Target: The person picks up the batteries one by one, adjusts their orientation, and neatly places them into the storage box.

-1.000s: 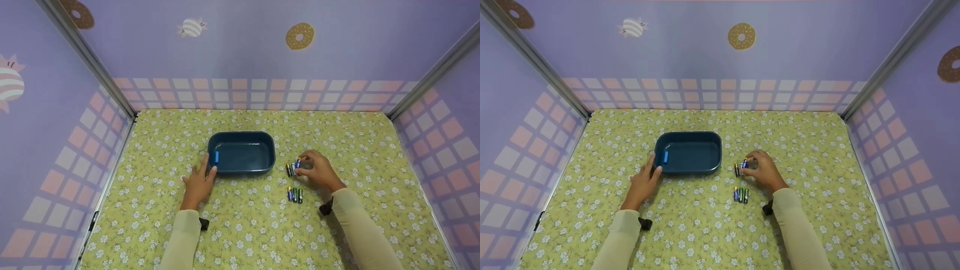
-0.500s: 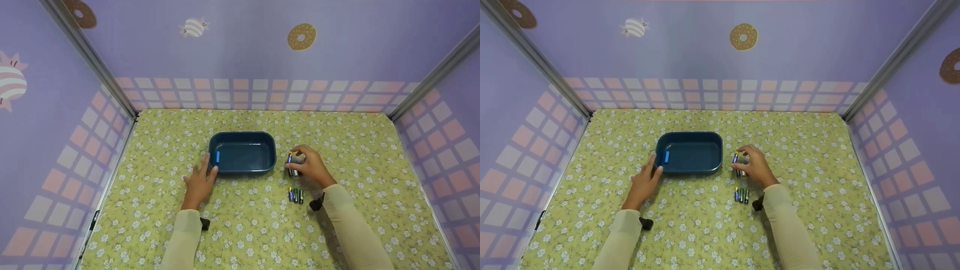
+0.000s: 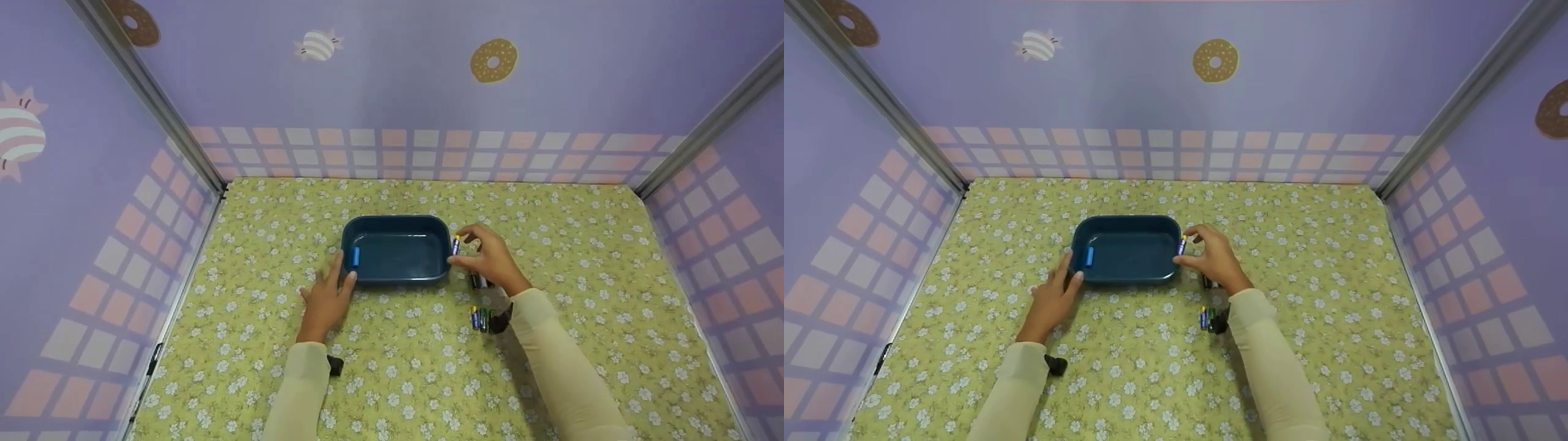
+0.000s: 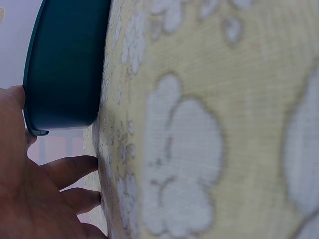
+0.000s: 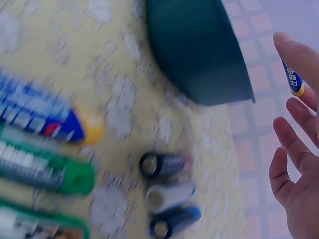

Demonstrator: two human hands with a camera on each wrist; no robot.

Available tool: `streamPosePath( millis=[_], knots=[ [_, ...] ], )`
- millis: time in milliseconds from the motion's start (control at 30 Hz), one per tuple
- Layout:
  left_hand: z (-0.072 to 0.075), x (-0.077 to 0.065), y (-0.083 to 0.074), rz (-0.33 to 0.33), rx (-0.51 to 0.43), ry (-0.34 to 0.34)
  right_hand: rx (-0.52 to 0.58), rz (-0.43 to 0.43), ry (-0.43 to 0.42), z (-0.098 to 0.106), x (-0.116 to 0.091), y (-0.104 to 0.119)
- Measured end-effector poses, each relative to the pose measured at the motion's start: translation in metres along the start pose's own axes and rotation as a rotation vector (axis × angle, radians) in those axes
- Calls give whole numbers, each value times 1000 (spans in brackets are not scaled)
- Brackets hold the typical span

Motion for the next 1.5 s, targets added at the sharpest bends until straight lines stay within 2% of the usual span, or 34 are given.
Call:
streamPosePath(
  millis=[400, 667, 933, 1500],
  knots=[
    [0, -1, 0, 10, 6, 4, 23, 88, 21, -26, 30, 29],
    [-1, -3, 0, -2, 2, -6, 0, 102, 79, -55, 47, 40],
    [-1, -3, 2, 2, -8, 0, 50, 129, 112, -85, 60, 51],
    [0, -2, 0, 11, 9, -7, -43, 152, 163, -133, 78, 64]
  ],
)
Point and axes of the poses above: each hand's wrist, its own x-axis towards the middle knuckle, its own z-axis out of the back of the hand, y = z × x, the point moved 5 cm from there along x, towards the middle knuckle, and after that the axes turned 5 degrees about -y, right-handed, at the moved point
